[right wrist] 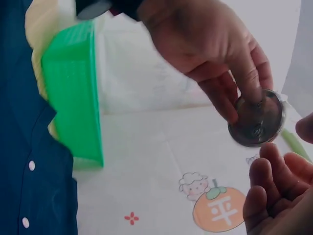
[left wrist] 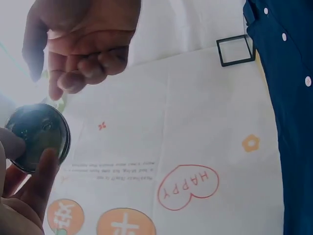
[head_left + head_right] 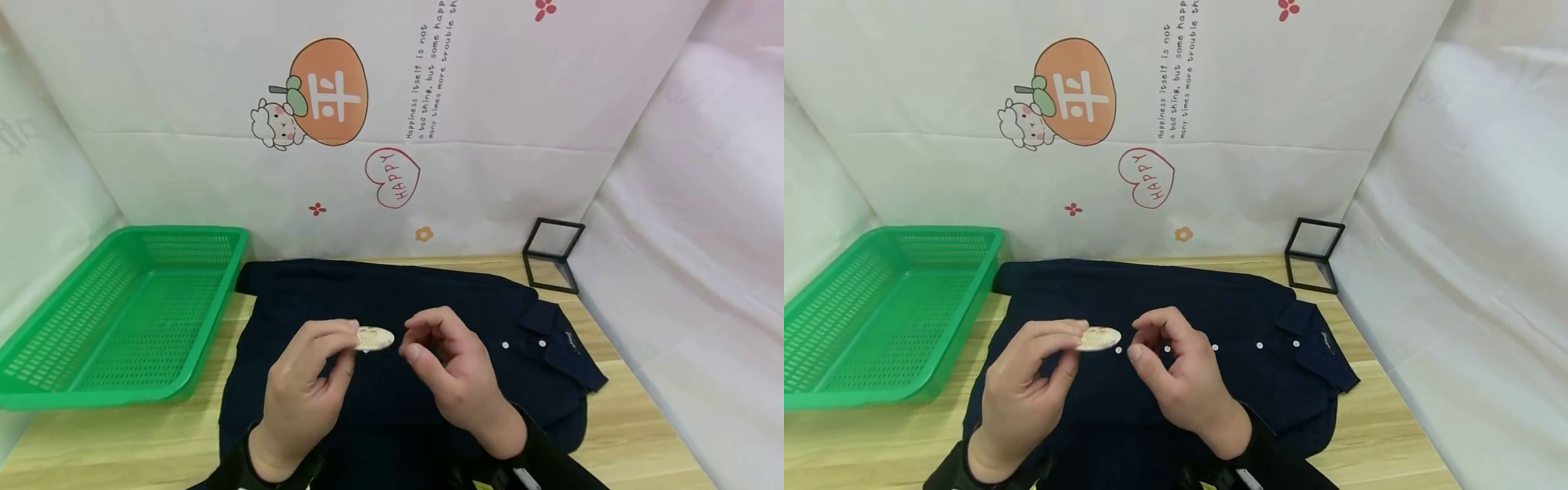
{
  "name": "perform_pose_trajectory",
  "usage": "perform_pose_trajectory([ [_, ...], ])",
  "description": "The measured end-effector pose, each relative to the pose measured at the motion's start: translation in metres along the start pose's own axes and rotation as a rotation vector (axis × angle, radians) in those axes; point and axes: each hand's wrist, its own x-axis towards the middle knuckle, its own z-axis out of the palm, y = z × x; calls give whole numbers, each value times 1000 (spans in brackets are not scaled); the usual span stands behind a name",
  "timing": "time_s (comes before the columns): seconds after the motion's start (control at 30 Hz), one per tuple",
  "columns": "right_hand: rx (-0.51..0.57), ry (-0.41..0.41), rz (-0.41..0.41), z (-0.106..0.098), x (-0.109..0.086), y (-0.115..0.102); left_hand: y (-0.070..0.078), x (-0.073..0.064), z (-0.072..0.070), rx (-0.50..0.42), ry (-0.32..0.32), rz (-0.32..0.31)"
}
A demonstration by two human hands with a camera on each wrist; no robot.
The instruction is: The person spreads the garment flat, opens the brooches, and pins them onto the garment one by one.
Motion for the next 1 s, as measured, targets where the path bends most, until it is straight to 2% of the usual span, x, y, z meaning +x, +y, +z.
perform_pose_trajectory([
  [0.07,27,-13,54,-2,-1,-6,3,3,2,-15,5,60],
  [0.2,26,-12,81,-2,-1,-13,5,5,5,-36,7,171],
  [0.27,50,-1,102,-2,-1,-15,5,5,6,-67,-8,193],
  [0.33,90,13,144,-3,-1,-15,4,4,5,-105,-27,176],
  [0.4,126,35,188,-6,-1,-15,5,2,3,-103,-36,113],
  [0.47,142,55,221,-10,0,-14,4,1,0,-112,-50,7],
  [0.57,76,54,199,-15,0,-13,4,-1,-2,-121,-116,-184],
  [0.63,10,26,167,-17,0,-11,3,-2,-1,-154,-174,-277],
  [0.73,-87,-1,141,-17,-3,-9,1,-3,4,-153,-214,-331],
  [0.87,-192,-39,250,-18,-6,1,-6,-5,15,-183,-252,-444],
  [0.93,-261,-80,328,-24,-7,12,-13,-6,21,-172,-335,-519],
  [1.0,-350,-122,391,-36,-7,27,-23,-7,28,-108,-445,-561],
])
